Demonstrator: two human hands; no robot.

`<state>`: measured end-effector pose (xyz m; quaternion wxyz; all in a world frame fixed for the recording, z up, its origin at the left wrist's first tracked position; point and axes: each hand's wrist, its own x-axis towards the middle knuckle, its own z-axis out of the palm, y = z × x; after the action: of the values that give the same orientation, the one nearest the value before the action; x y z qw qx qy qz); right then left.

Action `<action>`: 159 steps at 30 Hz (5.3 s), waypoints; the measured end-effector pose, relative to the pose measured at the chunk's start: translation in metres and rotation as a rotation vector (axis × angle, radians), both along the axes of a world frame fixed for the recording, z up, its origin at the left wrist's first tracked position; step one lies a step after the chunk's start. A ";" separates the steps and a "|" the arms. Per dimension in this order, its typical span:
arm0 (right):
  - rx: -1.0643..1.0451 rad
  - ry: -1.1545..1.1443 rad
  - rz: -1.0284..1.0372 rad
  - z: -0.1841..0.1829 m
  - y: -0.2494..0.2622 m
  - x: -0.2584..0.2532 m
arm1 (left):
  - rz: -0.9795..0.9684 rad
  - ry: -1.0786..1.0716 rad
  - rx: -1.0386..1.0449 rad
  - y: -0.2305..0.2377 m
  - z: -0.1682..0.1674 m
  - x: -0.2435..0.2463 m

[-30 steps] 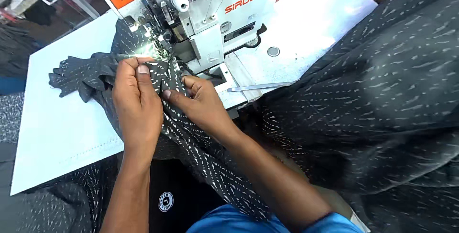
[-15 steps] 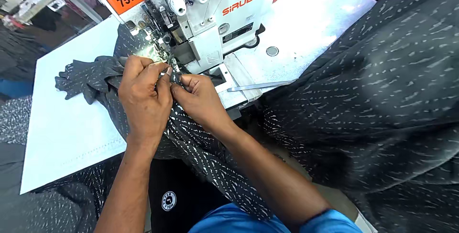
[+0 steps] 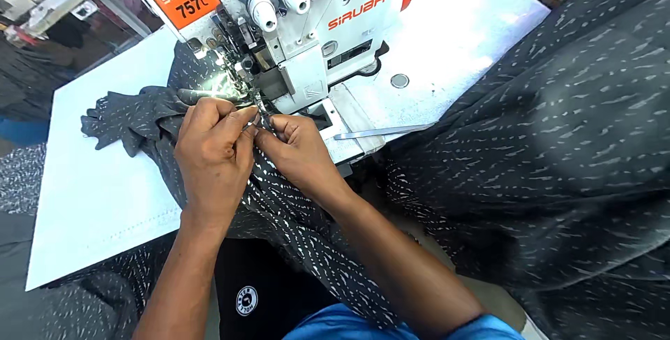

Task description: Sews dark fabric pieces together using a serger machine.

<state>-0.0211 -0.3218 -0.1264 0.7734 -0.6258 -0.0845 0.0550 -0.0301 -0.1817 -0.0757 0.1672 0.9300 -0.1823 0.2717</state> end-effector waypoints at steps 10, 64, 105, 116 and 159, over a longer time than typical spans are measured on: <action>0.010 -0.031 0.019 -0.003 -0.007 -0.003 | 0.087 0.036 0.036 -0.010 0.005 -0.007; -0.109 -0.119 0.241 -0.006 -0.057 -0.025 | 0.179 -0.053 0.059 -0.041 -0.025 -0.068; -0.075 -0.037 0.188 -0.004 -0.051 -0.028 | 0.111 0.030 0.052 -0.001 0.013 0.009; -0.067 -0.083 0.213 -0.010 -0.047 -0.025 | 0.076 0.038 0.224 0.000 0.017 0.014; -0.226 -0.290 0.105 -0.005 -0.033 -0.021 | -0.321 0.223 0.035 0.050 0.012 0.035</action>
<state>-0.0421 -0.3552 -0.1314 0.6740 -0.7048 -0.2208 0.0136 0.0051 -0.1320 -0.0636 0.2113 0.9162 -0.3133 0.1335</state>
